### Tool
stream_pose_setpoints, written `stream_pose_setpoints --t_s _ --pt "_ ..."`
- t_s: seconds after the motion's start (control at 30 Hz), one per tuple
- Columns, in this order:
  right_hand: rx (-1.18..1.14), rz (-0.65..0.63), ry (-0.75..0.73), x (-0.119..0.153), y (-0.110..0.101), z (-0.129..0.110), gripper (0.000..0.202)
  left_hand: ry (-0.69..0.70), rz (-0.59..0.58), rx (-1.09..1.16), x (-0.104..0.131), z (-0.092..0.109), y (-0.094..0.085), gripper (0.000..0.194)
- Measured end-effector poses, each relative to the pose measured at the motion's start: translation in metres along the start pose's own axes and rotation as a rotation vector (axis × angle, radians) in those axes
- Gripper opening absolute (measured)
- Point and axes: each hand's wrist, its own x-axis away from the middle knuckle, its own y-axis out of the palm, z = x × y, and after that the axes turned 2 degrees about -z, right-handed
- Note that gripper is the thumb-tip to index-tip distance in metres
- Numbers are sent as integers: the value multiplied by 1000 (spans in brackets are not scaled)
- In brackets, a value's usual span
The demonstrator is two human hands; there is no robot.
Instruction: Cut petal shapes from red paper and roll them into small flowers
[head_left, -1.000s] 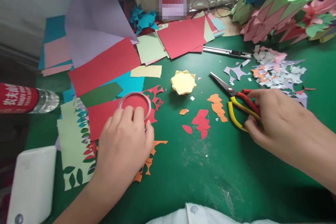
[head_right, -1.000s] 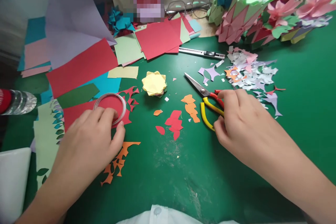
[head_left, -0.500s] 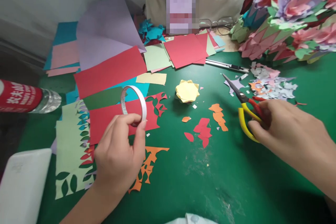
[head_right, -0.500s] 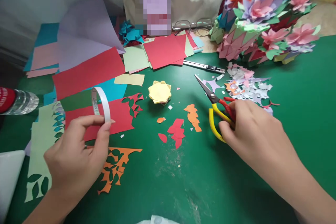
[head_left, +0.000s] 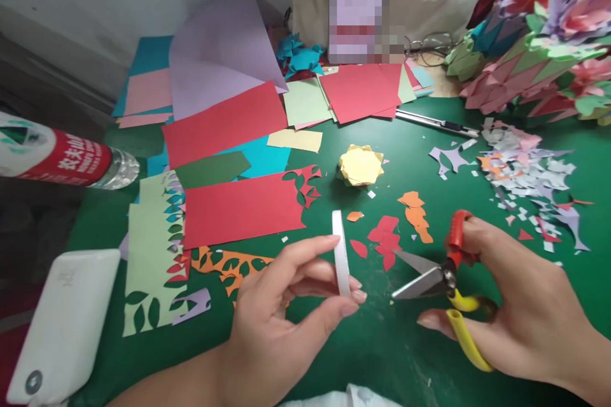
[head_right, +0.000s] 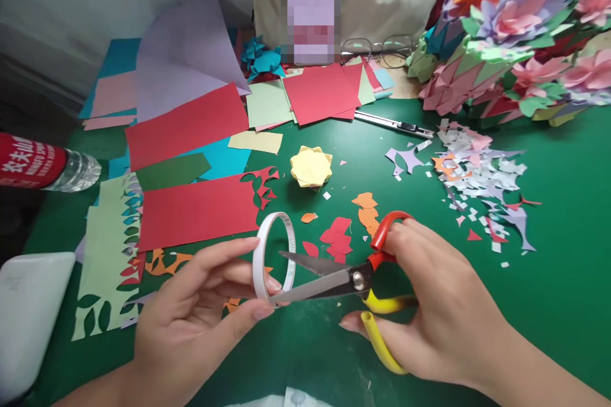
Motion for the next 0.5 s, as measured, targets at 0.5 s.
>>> stream_pose_setpoints --t_s 0.5 --pt "208 14 -104 3 4 1 25 171 -108 -355 9 -1 -5 35"
